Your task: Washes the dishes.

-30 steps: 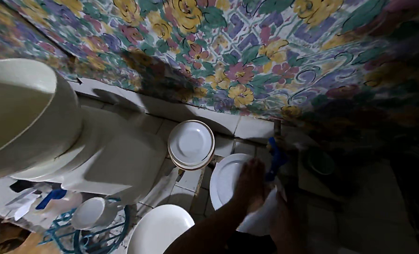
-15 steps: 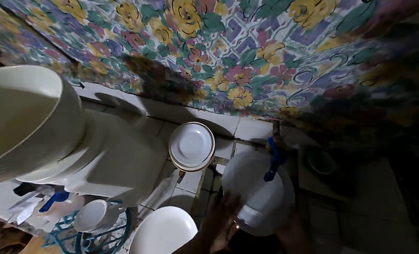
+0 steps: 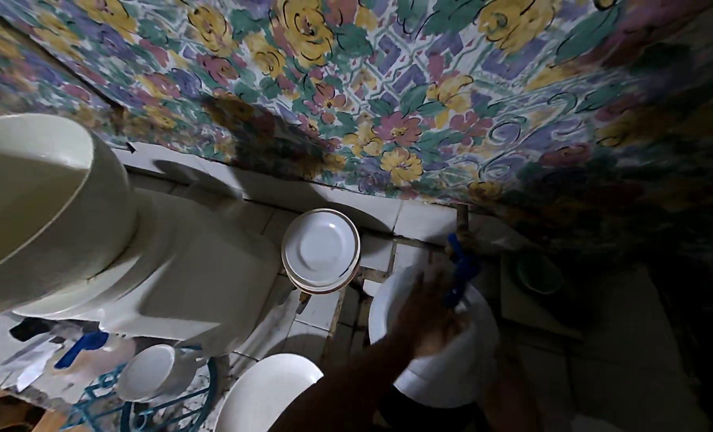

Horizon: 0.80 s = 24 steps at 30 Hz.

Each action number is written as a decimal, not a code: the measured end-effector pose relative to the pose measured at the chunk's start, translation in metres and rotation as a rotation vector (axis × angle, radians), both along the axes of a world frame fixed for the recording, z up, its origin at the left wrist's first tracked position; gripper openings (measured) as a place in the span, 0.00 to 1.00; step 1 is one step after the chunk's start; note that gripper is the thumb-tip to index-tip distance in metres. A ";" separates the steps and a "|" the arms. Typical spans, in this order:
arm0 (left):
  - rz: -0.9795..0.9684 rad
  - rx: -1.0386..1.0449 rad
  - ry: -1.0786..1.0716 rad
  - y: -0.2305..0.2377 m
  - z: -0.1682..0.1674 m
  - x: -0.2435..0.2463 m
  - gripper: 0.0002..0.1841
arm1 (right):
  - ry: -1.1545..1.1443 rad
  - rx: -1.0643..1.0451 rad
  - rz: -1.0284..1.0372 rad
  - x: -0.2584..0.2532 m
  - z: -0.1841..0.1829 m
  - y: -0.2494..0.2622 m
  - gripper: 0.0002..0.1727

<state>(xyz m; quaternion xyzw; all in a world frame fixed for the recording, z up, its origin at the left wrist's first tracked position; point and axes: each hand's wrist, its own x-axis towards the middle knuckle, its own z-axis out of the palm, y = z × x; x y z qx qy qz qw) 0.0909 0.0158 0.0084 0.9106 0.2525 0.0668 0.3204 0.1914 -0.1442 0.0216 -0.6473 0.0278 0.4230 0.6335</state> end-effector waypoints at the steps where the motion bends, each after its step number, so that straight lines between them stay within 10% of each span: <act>1: -0.046 0.041 -0.088 -0.020 -0.004 0.002 0.32 | 0.006 -0.012 -0.013 -0.005 0.002 0.007 0.23; 5: -0.128 0.172 -0.224 -0.057 -0.024 -0.001 0.25 | 0.032 -0.116 -0.097 -0.016 0.009 0.027 0.21; 9: 0.240 0.201 -0.015 -0.014 -0.024 -0.039 0.32 | -0.069 -0.020 -0.013 -0.004 0.007 0.008 0.27; 13: 0.707 -0.357 0.023 0.017 -0.011 -0.071 0.44 | 0.033 -0.094 -0.060 0.006 -0.010 0.006 0.25; 18: 0.913 -0.857 -0.394 0.013 0.045 -0.090 0.22 | -0.038 -0.147 0.038 -0.019 -0.047 0.028 0.26; 21: 0.813 -0.772 -0.427 0.006 0.089 -0.102 0.21 | 0.161 -0.209 0.135 -0.048 -0.044 0.056 0.31; 24: 0.678 -0.254 -0.356 0.007 0.105 -0.126 0.25 | 0.490 -0.136 0.239 -0.069 -0.030 0.083 0.43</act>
